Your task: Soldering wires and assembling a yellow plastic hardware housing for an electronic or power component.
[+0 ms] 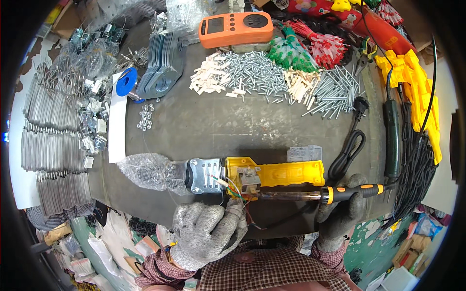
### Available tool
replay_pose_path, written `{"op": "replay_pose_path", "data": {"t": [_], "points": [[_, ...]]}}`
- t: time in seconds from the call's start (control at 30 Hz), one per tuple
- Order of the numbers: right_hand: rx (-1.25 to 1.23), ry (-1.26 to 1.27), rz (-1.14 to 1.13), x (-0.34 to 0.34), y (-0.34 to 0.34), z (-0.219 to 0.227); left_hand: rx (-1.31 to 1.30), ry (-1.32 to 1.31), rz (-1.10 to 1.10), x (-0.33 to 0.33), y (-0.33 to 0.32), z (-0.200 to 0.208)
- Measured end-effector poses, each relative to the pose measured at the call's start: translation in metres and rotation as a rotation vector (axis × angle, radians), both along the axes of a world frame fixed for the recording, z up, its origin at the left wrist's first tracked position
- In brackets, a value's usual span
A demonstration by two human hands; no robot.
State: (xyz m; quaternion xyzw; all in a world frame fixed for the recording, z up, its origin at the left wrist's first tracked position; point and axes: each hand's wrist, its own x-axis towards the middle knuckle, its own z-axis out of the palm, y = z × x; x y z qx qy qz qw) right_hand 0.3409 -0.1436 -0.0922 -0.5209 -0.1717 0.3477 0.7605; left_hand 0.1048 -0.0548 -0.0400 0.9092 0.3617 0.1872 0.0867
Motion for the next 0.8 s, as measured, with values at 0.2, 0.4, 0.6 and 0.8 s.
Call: {"op": "replay_pose_path", "data": {"t": [0.2, 0.4, 0.6, 0.8], "points": [[-0.011, 0.009, -0.002, 0.001, 0.0, 0.001, 0.065, -0.007, -0.016, 0.004, 0.006, -0.001], [-0.045, 0.042, -0.125, -0.004, 0.003, -0.009, 0.033, 0.042, -0.032, 0.002, 0.008, 0.001], [-0.059, -0.042, -0.072, 0.009, -0.011, -0.02, -0.305, 0.142, 0.098, -0.045, 0.043, 0.067], [-0.069, 0.009, -0.025, 0.005, -0.004, -0.008, -0.631, -0.298, 0.037, -0.009, 0.067, 0.026]]}}
